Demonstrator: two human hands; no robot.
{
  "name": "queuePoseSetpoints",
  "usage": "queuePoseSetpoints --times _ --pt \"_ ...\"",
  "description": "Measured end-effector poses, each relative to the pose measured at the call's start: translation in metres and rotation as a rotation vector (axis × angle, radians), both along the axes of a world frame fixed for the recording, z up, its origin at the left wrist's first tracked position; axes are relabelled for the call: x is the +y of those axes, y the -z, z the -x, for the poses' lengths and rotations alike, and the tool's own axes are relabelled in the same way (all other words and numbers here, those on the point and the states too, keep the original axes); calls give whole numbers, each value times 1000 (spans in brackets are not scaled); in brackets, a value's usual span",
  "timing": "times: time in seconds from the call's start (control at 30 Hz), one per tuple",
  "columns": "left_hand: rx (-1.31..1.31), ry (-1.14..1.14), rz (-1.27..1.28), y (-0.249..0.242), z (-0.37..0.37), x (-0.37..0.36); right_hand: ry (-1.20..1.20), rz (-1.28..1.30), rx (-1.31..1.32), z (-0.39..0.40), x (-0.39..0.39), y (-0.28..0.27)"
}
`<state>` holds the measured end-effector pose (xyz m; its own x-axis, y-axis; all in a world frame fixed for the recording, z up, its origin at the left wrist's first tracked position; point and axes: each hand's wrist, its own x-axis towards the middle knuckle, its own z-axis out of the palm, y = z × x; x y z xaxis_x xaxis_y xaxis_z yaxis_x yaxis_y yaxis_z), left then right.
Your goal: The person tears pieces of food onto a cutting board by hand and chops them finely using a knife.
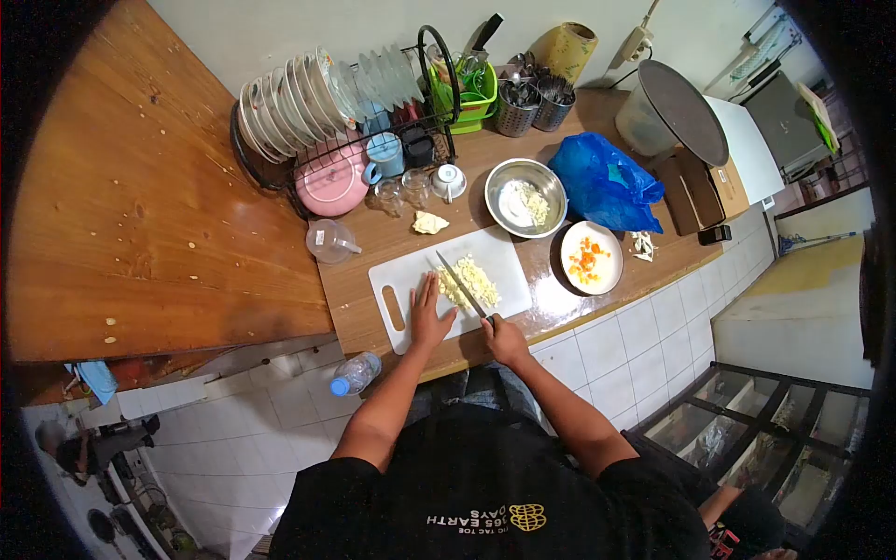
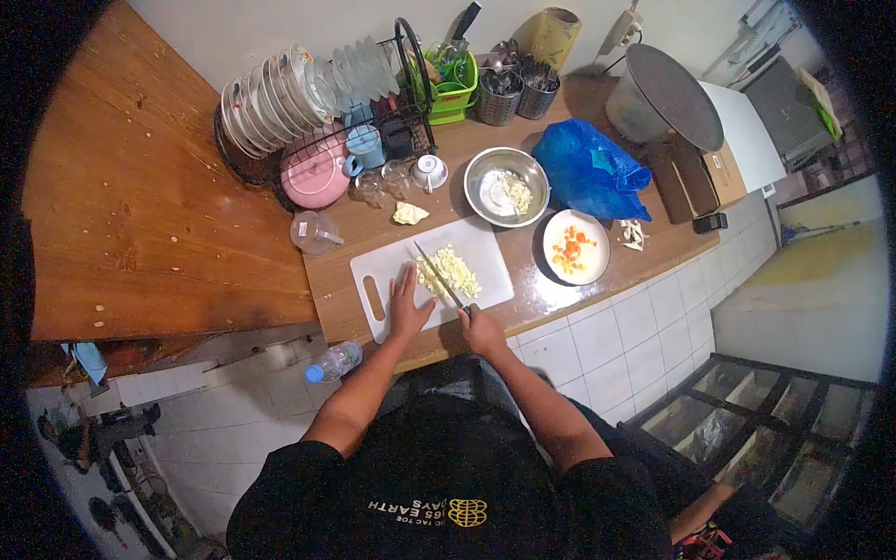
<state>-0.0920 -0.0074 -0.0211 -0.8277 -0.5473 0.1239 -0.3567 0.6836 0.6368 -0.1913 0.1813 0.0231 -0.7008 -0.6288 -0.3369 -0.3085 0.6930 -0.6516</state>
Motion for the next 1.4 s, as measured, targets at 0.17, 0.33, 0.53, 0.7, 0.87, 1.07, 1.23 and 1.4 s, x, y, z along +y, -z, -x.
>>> queuePoseSetpoints --times 0.17,0.33,0.53,0.7,0.87,1.07,1.23,1.4 --pt "140 -31 -235 6 -11 -11 -84 -58 77 -2 -9 2" --pt "54 -16 -172 3 -12 -13 -105 -111 113 -4 -14 12" --pt "51 46 -110 1 -11 -13 -88 -45 33 3 -15 27" --pt "53 56 -100 -3 -13 -16 -106 12 -227 24 -10 37" --pt "68 -6 -98 -3 -17 -12 -138 -80 17 16 -9 8" --pt "85 -128 50 8 -24 -5 -188 -168 66 1 -16 -1" --pt "16 -100 89 6 -27 -5 -154 -163 127 -6 -19 5" --pt "-58 -91 126 -1 -26 -1 -194 -34 -147 17 -17 24"
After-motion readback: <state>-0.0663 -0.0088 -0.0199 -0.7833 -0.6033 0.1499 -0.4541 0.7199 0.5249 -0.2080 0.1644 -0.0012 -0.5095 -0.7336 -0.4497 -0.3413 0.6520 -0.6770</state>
